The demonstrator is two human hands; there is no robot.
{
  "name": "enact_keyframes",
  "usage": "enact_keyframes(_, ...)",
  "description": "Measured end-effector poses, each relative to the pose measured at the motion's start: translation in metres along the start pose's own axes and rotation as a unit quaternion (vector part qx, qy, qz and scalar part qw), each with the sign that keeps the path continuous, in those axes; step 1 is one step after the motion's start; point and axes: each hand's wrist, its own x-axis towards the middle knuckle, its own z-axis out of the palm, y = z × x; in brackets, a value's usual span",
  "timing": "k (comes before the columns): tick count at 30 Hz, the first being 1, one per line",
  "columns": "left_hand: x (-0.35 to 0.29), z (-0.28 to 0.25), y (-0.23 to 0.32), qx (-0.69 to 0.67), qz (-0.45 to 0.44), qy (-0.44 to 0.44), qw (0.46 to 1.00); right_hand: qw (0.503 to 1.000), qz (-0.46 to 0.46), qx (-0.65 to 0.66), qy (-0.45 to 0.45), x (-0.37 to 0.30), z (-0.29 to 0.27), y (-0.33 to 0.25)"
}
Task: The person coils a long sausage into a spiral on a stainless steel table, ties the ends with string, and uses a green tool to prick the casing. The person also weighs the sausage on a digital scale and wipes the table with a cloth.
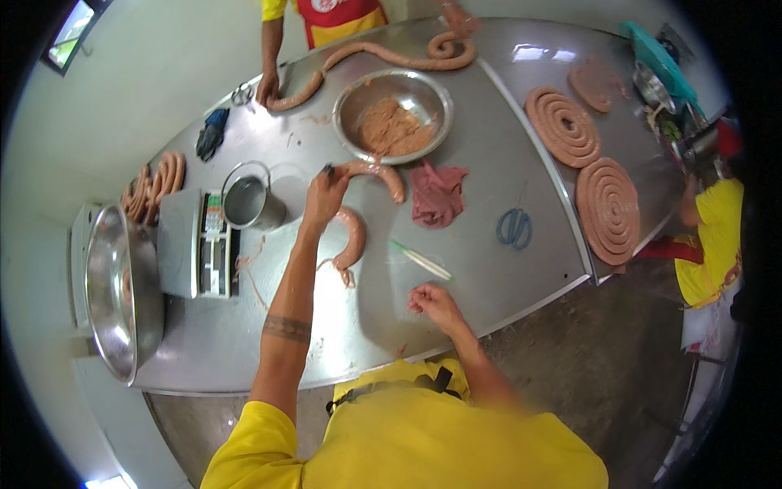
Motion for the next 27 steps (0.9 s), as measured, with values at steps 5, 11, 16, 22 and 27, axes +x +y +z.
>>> enact_keyframes(5, -0.135, 0.023, -0.068, 0.113, 0.048, 0.078, 0.989, 0.998, 0.026, -0.043, -0.046, 0.020, 0.016, -0.020)
enact_keyframes(11, -0.176, 0.048, -0.083, -0.104, -0.161, 0.068, 0.979, 0.995, -0.008, -0.085, -0.056, 0.052, 0.053, -0.050)
enact_keyframes(16, -0.204, 0.012, -0.072, -0.093, -0.287, -0.087, 0.949, 0.990, 0.084, 0.029, -0.110, 0.059, 0.100, -0.048)
enact_keyframes(22, -0.225, 0.003, -0.077, 0.109, -0.106, -0.076, 0.985, 0.974, 0.143, 0.148, -0.097, 0.084, 0.164, -0.029)
enact_keyframes(27, -0.260, -0.028, -0.080, 0.179, -0.046, -0.114, 0.976, 0.978, 0.200, 0.036, 0.046, 0.094, 0.167, -0.041)
